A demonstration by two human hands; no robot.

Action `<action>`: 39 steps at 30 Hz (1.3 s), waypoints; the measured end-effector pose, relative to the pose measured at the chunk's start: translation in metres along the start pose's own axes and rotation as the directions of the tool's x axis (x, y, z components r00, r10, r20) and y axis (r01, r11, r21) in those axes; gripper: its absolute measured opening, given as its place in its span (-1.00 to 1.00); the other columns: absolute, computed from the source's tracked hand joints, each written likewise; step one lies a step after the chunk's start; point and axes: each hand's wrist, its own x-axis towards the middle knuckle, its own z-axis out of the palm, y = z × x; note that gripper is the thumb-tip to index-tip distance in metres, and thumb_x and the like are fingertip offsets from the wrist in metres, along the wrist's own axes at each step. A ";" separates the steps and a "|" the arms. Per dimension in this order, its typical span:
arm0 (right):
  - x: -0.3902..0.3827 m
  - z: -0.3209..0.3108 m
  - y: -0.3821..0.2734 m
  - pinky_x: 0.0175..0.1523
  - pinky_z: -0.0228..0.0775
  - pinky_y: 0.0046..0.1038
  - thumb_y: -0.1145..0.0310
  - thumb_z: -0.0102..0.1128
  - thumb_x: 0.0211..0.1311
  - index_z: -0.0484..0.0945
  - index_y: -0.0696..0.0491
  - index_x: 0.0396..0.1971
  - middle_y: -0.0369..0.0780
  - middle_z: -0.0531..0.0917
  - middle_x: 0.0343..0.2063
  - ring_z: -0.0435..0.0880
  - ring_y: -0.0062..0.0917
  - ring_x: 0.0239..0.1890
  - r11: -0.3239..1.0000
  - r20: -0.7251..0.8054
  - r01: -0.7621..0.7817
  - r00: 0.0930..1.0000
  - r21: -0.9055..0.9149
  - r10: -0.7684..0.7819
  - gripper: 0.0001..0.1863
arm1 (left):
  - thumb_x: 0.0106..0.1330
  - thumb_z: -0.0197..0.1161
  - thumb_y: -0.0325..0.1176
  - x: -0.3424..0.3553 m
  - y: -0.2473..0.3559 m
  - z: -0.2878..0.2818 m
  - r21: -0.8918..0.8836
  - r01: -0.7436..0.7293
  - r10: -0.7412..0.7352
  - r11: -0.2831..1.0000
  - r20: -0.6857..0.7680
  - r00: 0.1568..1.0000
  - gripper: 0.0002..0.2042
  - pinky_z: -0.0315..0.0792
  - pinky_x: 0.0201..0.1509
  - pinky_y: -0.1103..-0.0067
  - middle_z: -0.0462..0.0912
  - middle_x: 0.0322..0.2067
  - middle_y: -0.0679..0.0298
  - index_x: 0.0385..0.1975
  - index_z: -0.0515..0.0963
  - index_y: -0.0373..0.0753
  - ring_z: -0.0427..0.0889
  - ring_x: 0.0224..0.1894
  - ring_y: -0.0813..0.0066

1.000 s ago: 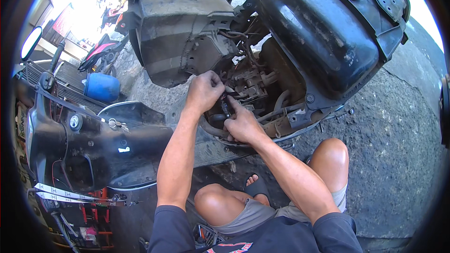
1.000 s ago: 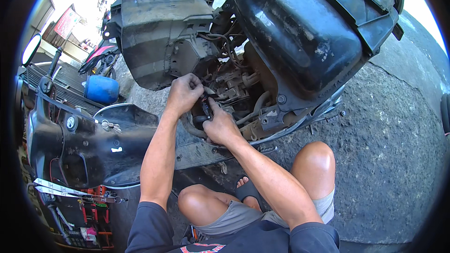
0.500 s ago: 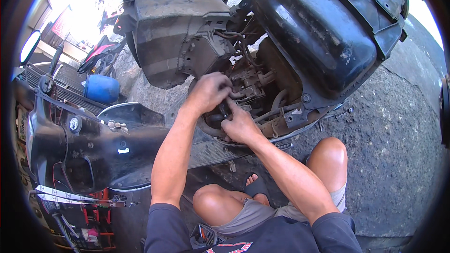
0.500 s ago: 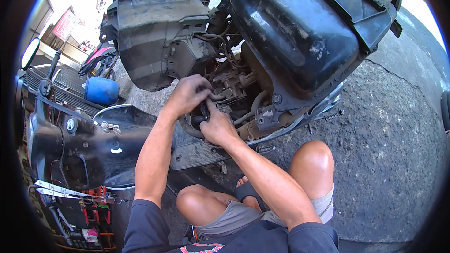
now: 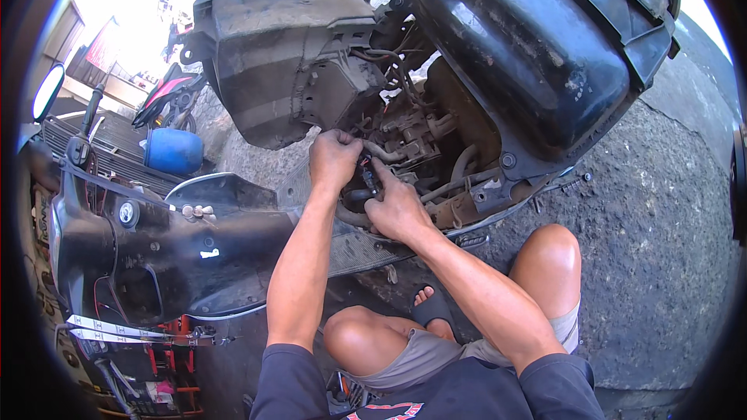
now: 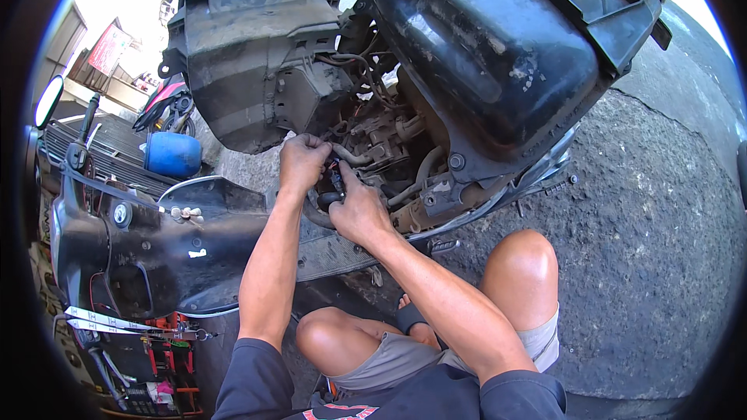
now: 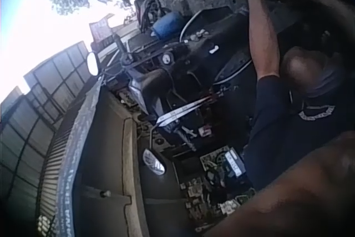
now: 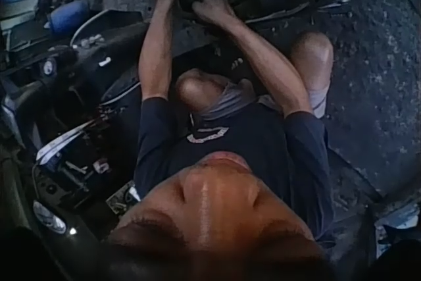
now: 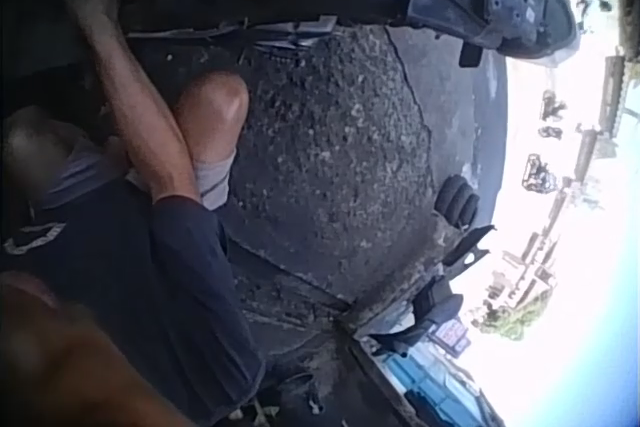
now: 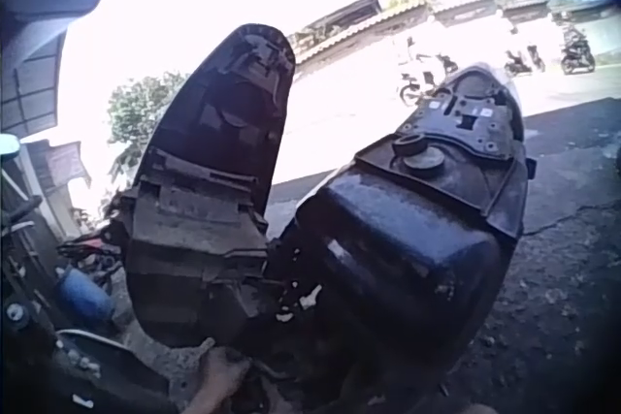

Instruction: Inspecting and manipulating wiring and connectors in the engine area of a motorcycle.

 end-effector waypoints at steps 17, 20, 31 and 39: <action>0.007 0.003 0.006 -0.28 0.62 -0.34 0.51 0.06 0.05 0.08 0.17 0.58 -0.12 0.74 -0.50 0.77 -0.45 -0.55 1.000 0.027 -0.006 1.000 -0.008 0.006 -0.05 | 0.22 0.45 -0.26 -0.001 -0.007 0.006 -0.086 0.011 -0.014 0.996 -0.032 0.999 -0.76 0.48 -0.55 0.52 0.67 -0.60 0.19 -0.39 0.67 -0.34 0.65 -0.59 0.46; 0.005 -0.002 0.002 -0.30 0.62 -0.35 0.53 0.07 0.06 0.05 0.15 0.59 -0.12 0.74 -0.48 0.76 -0.46 -0.55 0.994 0.067 -0.083 0.995 0.066 0.078 -0.03 | 0.21 0.45 -0.27 -0.007 0.008 0.002 -0.141 0.080 -0.075 0.987 0.040 0.996 -0.77 0.47 -0.58 0.54 0.66 -0.61 0.21 -0.39 0.66 -0.35 0.65 -0.58 0.49; 0.010 0.006 0.013 -0.25 0.62 -0.36 0.50 0.07 0.05 0.05 0.16 0.59 -0.13 0.75 -0.49 0.76 -0.46 -0.54 1.000 0.022 -0.013 1.000 -0.024 0.013 -0.03 | 0.07 0.46 -0.31 0.000 -0.007 0.007 -0.108 0.003 0.000 0.994 0.032 0.999 -0.73 0.61 -0.27 0.37 0.77 -0.43 0.07 -0.32 0.68 -0.37 0.77 -0.39 0.27; 0.005 -0.002 0.005 0.36 0.39 -0.11 0.38 0.09 0.11 0.18 0.18 0.52 0.27 0.66 0.04 0.64 0.09 0.18 0.999 0.029 -0.042 0.999 -0.001 0.042 -0.13 | 0.03 0.45 -0.32 -0.012 0.016 0.006 0.135 0.026 -0.014 0.990 -0.085 0.996 -0.72 0.61 -0.12 0.32 0.79 -0.39 0.01 -0.30 0.69 -0.36 0.80 -0.29 0.13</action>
